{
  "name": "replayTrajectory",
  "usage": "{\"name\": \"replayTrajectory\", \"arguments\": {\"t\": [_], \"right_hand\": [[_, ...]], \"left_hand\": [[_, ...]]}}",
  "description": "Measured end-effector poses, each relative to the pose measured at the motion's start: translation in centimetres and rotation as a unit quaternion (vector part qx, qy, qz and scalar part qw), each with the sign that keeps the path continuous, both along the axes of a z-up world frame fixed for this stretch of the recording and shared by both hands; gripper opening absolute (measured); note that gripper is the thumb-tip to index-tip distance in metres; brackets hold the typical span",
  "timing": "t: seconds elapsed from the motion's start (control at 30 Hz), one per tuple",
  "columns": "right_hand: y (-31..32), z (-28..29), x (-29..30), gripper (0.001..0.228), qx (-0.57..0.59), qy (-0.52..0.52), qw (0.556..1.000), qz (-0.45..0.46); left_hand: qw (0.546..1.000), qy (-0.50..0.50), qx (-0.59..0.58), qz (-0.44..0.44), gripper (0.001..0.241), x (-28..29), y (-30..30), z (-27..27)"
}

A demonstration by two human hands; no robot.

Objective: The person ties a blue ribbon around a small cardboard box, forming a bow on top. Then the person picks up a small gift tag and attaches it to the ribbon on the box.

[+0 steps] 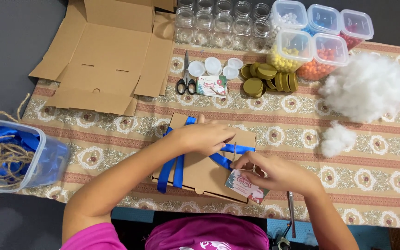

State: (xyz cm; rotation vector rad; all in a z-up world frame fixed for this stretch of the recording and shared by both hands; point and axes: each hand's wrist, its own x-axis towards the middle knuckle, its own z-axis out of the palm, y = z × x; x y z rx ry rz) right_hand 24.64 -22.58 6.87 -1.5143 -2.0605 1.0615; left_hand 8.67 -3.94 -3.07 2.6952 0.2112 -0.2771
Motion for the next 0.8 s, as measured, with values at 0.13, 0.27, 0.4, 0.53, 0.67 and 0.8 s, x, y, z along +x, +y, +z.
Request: {"name": "replayTrajectory", "arguments": {"t": [0.13, 0.27, 0.4, 0.53, 0.67, 0.8], "right_hand": [[0.6, 1.1, -0.5, 0.027, -0.017, -0.003, 1.000, 0.023], [1.0, 1.0, 0.0, 0.031, -0.041, 0.034, 0.996, 0.072], [1.6, -0.1, 1.4, 0.033, -0.100, 0.101, 0.983, 0.118], [2.6, -1.1, 1.9, 0.034, -0.114, 0.132, 0.977, 0.123], [3.5, -0.6, 1.9, 0.033, -0.147, 0.162, 0.967, 0.128], [4.0, -0.1, 1.8, 0.031, -0.152, 0.149, 0.970, 0.117]], "left_hand": [[1.000, 0.020, 0.003, -0.014, 0.014, 0.7, 0.7, -1.4], [0.997, 0.060, -0.033, -0.036, 0.013, 0.3, 0.8, 1.0], [0.994, 0.076, -0.063, -0.037, 0.012, 0.3, 1.0, 2.6], [0.992, 0.080, -0.095, -0.032, 0.009, -0.1, 1.2, 4.6], [0.990, 0.064, -0.119, -0.032, 0.011, -0.7, 1.4, 5.6], [0.993, 0.061, -0.098, -0.036, 0.015, -1.0, 1.4, 5.1]]}}
